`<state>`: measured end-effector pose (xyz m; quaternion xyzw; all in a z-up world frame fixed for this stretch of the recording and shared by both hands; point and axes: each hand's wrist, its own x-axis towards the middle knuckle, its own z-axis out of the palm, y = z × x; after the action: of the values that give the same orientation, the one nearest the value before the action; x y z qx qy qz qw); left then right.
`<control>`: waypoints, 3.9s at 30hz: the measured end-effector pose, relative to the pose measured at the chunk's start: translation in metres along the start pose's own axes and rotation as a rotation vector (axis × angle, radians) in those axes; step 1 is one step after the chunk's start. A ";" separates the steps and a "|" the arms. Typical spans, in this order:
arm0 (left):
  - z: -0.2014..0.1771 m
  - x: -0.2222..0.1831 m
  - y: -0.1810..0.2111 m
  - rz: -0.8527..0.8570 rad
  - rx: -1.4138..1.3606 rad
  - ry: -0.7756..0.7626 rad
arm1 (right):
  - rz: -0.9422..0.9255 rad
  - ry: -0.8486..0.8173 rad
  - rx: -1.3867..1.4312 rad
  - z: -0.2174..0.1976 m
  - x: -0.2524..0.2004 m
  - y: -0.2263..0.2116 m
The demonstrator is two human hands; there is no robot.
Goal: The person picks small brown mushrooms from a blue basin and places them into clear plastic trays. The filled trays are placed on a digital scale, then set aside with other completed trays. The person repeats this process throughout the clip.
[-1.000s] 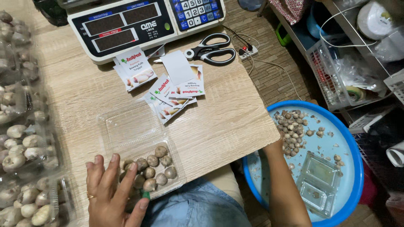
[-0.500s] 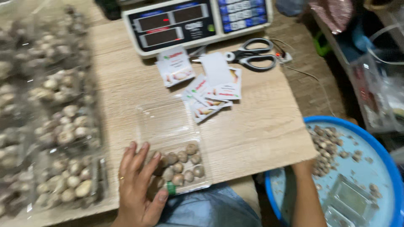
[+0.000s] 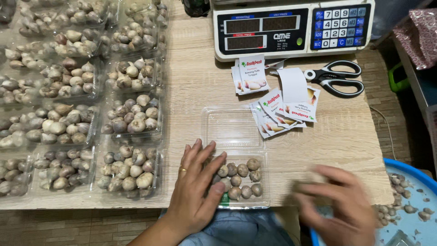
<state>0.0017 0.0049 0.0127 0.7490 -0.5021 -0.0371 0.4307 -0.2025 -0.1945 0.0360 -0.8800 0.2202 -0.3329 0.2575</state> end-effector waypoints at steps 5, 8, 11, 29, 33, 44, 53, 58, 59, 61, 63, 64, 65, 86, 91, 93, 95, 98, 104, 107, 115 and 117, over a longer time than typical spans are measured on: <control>-0.001 -0.003 -0.002 0.029 0.061 -0.033 | -0.115 -0.400 0.323 0.054 0.047 -0.036; -0.003 -0.003 -0.004 0.039 0.043 -0.025 | -0.101 -0.533 0.370 0.062 0.049 -0.037; -0.004 -0.002 -0.005 0.044 0.034 -0.028 | -0.081 -0.549 0.336 0.055 0.046 -0.040; 0.002 -0.001 -0.008 0.043 0.054 -0.020 | 0.672 0.454 -0.246 -0.023 -0.147 0.345; 0.003 -0.004 -0.003 -0.024 0.072 0.052 | 0.844 0.260 -0.142 0.004 -0.172 0.362; 0.006 -0.002 -0.004 -0.025 0.107 0.062 | 1.170 0.482 0.339 0.023 -0.217 0.356; 0.007 -0.005 -0.013 -0.021 0.076 0.075 | 0.934 0.280 -0.178 0.052 -0.209 0.352; 0.005 -0.007 -0.014 -0.023 0.082 0.091 | 0.802 0.366 -0.186 0.047 -0.210 0.353; 0.003 -0.006 -0.011 -0.011 0.045 0.084 | 0.767 0.403 -0.192 0.045 -0.213 0.356; 0.001 -0.003 -0.007 -0.012 0.021 0.092 | 0.719 0.424 -0.184 0.025 -0.211 0.352; -0.001 0.000 -0.003 0.011 -0.028 0.077 | 0.541 0.691 -0.171 -0.012 -0.207 0.338; -0.002 0.000 -0.003 0.003 -0.022 0.082 | 0.538 0.682 -0.164 -0.020 -0.165 0.290; -0.003 -0.001 -0.001 -0.015 -0.047 0.061 | 0.629 0.711 0.016 -0.029 -0.129 0.228; -0.016 -0.006 -0.008 -0.010 -0.245 0.106 | -0.518 -0.428 -0.057 0.075 0.046 -0.071; -0.012 -0.009 -0.009 0.006 -0.223 0.111 | -0.424 -0.332 -0.153 0.074 0.045 -0.057; -0.010 -0.009 -0.009 0.027 -0.204 0.104 | -0.450 -0.371 -0.137 0.078 0.045 -0.053; -0.010 -0.010 -0.011 0.035 -0.206 0.098 | -0.440 -0.360 -0.116 0.077 0.044 -0.050; -0.006 -0.015 -0.009 0.062 -0.187 0.170 | -0.392 -0.331 -0.068 0.068 0.043 -0.046; -0.022 -0.016 0.003 0.238 0.077 0.192 | 0.015 -0.115 -0.010 0.050 0.017 -0.021; -0.018 -0.022 0.001 0.182 0.028 0.198 | 0.395 -0.103 0.045 0.048 0.014 -0.022; -0.020 -0.023 0.012 -0.480 -0.262 -0.092 | 0.473 -0.272 -0.004 0.063 0.028 -0.025; -0.013 -0.027 0.003 -0.499 -0.354 -0.084 | 0.392 -0.302 -0.026 0.069 0.036 -0.028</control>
<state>-0.0076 0.0340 0.0125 0.7603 -0.3057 -0.2594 0.5111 -0.1241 -0.1716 0.0254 -0.8635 0.3499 -0.1385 0.3358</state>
